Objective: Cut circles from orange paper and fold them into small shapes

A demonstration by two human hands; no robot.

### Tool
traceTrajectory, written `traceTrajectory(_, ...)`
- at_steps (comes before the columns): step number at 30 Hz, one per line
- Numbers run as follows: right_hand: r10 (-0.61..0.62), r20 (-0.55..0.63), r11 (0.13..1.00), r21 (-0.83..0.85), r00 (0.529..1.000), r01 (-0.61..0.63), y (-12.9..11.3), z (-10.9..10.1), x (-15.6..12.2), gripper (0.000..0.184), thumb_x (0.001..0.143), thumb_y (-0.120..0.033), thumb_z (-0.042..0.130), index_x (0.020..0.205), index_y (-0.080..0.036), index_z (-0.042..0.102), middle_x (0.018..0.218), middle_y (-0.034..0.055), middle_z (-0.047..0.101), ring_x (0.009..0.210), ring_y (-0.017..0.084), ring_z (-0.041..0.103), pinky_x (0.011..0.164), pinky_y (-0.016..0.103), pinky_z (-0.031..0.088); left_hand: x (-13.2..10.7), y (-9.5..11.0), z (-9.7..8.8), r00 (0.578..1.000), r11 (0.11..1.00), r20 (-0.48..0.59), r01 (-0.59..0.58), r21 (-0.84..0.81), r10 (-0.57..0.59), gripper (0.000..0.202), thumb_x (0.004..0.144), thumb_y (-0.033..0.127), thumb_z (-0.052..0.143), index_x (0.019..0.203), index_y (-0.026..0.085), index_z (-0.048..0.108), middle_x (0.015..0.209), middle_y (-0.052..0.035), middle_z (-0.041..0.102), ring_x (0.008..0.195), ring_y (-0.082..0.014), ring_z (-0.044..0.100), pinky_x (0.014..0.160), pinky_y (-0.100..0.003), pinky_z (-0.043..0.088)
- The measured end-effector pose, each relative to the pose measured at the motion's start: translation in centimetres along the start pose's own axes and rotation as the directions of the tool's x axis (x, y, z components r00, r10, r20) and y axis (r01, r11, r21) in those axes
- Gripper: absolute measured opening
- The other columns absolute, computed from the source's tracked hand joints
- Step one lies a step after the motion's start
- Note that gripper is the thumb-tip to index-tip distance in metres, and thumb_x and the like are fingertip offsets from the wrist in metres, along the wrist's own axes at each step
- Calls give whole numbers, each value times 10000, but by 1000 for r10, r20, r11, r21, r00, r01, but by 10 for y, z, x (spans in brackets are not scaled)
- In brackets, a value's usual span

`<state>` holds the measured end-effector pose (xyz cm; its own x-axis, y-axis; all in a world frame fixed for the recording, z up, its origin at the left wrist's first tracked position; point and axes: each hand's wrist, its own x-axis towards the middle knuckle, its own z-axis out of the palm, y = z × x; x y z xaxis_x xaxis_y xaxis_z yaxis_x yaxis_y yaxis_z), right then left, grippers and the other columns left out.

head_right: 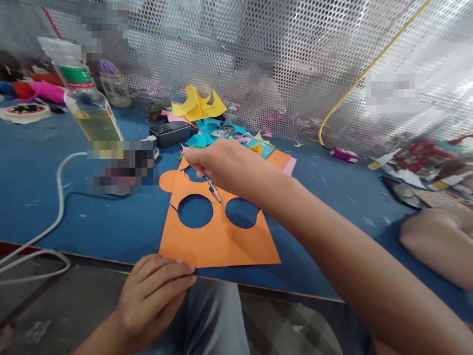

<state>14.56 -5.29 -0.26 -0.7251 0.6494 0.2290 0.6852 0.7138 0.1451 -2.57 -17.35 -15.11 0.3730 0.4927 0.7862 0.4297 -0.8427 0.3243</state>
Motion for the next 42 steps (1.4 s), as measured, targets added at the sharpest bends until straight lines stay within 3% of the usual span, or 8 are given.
traceTrajectory(6,41,-61,997,-69,997,-45,7,5,5,203,702,2,421,690,-184,502,606,-14,589,542,106,488,482,233,224,-1,0,-1,1000,1000,8,-1,6,1,178,799,46,545,887,149,661,879,-13,712,789,-135,596,735,-285,426)
traceTrajectory(10,55,-92,983,-168,994,-70,16,9,8,150,758,-68,442,718,-198,504,573,-12,570,472,108,406,459,252,188,0,0,0,1000,1000,4,6,2,-6,173,800,46,544,884,146,659,885,-14,711,794,-135,597,748,-285,423)
traceTrajectory(15,90,-81,973,-208,993,-105,24,14,14,130,778,-96,460,725,-213,477,578,-24,579,438,113,341,443,264,161,1,0,-1,1000,1000,-9,3,7,-3,164,807,54,540,869,146,661,866,-14,714,776,-133,603,735,-280,428)
traceTrajectory(23,248,-12,953,-179,969,-246,26,10,15,106,793,-115,450,767,-212,484,663,-7,620,444,119,327,450,280,164,-1,-1,-1,1000,1000,6,11,-11,-11,176,803,43,543,886,143,663,898,-6,711,806,-134,590,759,-285,415)
traceTrajectory(35,198,-95,921,-322,976,-218,41,16,-4,151,842,-147,387,799,-198,523,515,-13,459,440,123,284,450,278,147,2,0,-1,1000,1000,-14,5,8,-5,160,808,54,539,852,142,665,849,-22,714,771,-134,607,728,-277,439)
traceTrajectory(42,215,-46,902,-373,976,-216,42,16,-15,191,870,-148,333,855,-181,521,542,-1,453,466,129,330,443,258,174,1,0,-1,1000,1000,5,3,2,-3,191,790,30,544,890,140,665,878,-21,709,800,-135,599,749,-285,427)
